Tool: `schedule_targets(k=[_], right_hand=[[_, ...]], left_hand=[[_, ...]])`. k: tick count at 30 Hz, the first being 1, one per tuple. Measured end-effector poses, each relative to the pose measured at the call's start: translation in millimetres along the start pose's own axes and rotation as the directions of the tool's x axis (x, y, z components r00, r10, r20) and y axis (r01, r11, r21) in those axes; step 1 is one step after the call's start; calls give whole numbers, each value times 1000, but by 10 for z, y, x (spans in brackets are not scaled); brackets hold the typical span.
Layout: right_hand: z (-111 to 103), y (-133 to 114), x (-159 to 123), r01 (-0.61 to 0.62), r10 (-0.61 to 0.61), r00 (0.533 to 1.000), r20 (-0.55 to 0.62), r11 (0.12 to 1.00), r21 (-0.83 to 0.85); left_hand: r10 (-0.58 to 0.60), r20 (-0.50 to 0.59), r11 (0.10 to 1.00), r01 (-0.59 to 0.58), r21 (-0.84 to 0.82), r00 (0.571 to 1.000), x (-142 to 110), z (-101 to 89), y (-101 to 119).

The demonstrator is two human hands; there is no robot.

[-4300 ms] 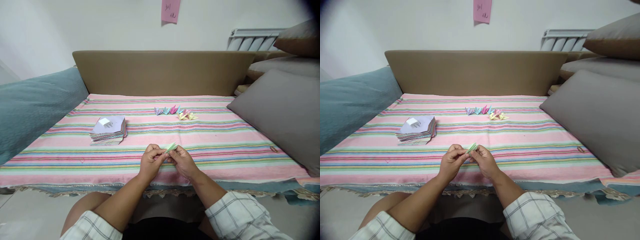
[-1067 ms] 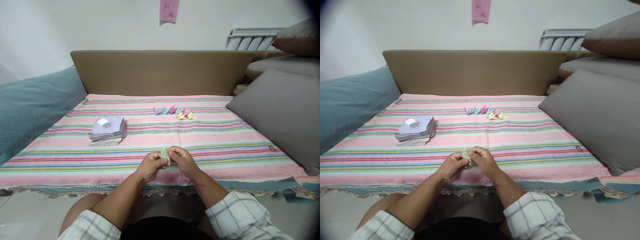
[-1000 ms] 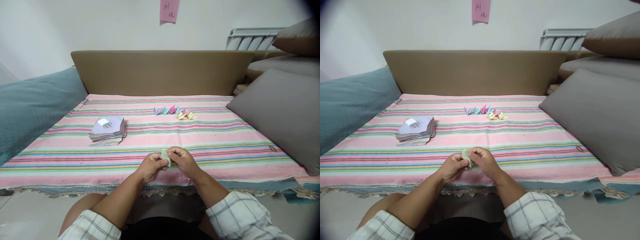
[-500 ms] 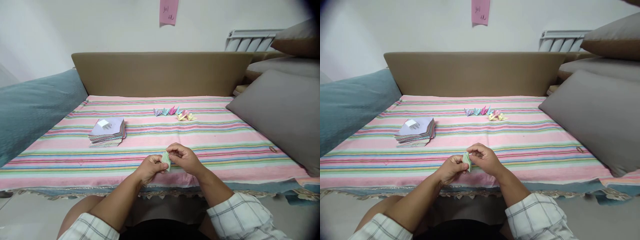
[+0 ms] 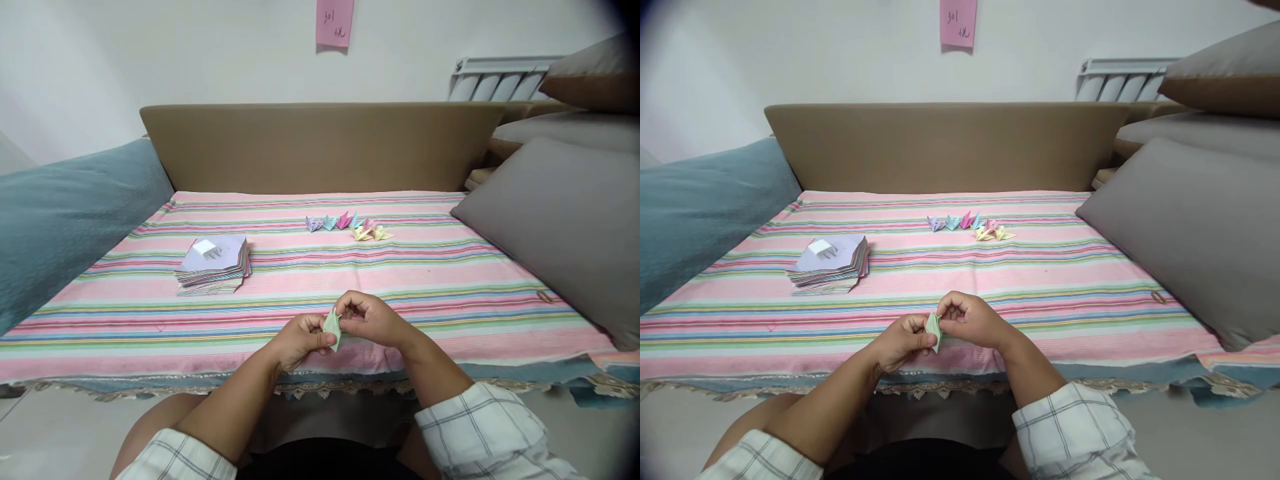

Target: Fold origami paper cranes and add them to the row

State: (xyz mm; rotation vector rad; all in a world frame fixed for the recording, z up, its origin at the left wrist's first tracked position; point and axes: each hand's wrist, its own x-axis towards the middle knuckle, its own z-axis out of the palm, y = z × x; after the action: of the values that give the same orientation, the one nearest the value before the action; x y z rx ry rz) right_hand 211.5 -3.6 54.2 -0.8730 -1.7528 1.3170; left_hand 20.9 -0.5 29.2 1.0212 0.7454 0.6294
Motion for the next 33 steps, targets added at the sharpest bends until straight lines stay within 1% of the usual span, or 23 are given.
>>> schedule_targets(k=[5,10,14,17,19,24,33], right_hand=[[-25,-12,12,9,-5,999,39,993,-114],[-34,32,26,13,-9,1000,24,989,-147],[-22,31,44,94,-100,995,-13,969,-230],[-11,28,64,174,-184,983,-12,947,-270],[-8,37,77,207,-219,976,-12,937,-281],[-5,71,90,259,-286,958,-33,907,-332],[26,75,78,324,-403,909,-106,843,-429]], left_hand=[[2,-3,1000,-2,-6,1000,-8,0,1],[6,9,1000,-6,24,1000,-8,-1,-2],[29,-78,1000,-28,7,997,7,29,-7],[83,-135,997,-81,21,987,27,52,-9],[104,-159,994,-100,36,982,38,57,-11],[111,-192,994,-111,12,975,54,41,-34],[74,-243,995,-89,-52,967,55,47,-58]])
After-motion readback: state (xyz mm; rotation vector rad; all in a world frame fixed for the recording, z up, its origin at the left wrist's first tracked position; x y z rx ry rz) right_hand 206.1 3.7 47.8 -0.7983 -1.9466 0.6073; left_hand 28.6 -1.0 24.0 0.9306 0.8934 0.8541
